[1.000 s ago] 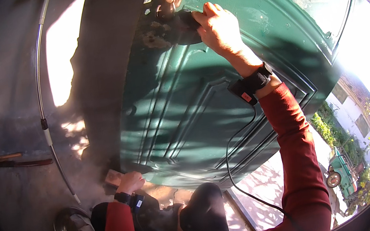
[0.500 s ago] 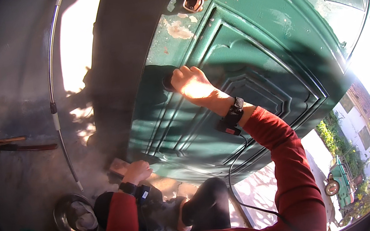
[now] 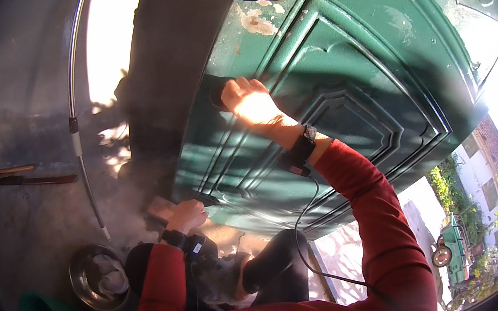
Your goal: The person sits on the ground and sands a green metal door using a handheld electric sander. They move the sander across the door surface in overlapping strokes, covering the panels and edges.
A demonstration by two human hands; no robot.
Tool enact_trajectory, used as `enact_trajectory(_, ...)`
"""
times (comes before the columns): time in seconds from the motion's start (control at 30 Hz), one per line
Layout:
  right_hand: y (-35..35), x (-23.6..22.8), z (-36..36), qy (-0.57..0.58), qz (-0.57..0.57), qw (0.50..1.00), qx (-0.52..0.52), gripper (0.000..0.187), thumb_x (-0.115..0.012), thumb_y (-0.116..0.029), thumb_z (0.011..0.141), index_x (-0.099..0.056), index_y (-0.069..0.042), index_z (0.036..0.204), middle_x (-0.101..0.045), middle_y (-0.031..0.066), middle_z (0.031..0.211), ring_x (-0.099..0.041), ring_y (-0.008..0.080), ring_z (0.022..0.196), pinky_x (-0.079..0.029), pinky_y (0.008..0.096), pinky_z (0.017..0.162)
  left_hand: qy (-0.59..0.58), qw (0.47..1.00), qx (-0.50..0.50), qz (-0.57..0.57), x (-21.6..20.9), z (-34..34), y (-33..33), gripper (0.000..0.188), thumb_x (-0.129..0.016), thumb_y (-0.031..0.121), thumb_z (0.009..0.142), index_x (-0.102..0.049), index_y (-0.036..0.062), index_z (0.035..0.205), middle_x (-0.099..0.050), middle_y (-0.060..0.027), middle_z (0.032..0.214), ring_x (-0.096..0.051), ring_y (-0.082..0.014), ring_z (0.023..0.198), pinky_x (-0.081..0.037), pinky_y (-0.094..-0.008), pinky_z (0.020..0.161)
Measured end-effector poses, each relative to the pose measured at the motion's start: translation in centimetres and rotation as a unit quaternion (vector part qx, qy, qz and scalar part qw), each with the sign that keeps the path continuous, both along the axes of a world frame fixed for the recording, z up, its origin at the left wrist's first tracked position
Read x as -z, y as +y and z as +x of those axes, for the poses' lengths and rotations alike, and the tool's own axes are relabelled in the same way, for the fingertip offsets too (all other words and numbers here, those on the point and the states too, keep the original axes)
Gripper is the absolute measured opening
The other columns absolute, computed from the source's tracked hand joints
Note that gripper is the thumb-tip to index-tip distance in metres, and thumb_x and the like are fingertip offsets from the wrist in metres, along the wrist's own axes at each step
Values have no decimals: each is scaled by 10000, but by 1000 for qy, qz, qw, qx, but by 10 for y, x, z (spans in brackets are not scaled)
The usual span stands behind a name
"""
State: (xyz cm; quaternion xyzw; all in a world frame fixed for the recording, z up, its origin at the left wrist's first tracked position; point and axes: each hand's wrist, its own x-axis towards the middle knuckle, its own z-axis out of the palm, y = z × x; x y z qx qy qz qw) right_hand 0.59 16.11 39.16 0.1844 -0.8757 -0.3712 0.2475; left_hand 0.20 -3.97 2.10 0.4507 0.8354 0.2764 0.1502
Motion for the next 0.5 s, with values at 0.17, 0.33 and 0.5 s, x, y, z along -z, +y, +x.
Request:
enact_trajectory(0.17,-1,-32,-16,72,-24,997,-8,217,-752,-173,861,-714,-84,1054,-657,102,1075,-685,305,1035,-589,465,838,35,999,1,-10,6,-1,-2,345,-729,385,972,-852,62,967,-824,-218,1018,-806,-438,988,-647,-545,890)
enact_trajectory(0.33,2,-107,-59,252,-42,960,-114,231,-803,-134,821,-721,-97,1033,-641,111,1032,-698,325,979,-615,450,770,59,998,-3,8,15,-2,7,315,-728,358,951,-848,66,935,-819,-199,979,-805,-427,951,-648,-529,853)
enact_trajectory(0.5,-7,-7,-56,155,-62,981,-103,200,-728,-130,876,-706,-78,1068,-652,113,1044,-691,332,981,-607,460,767,48,998,-6,34,15,-2,9,269,-713,309,929,-830,68,911,-805,-187,937,-792,-415,898,-638,-525,809)
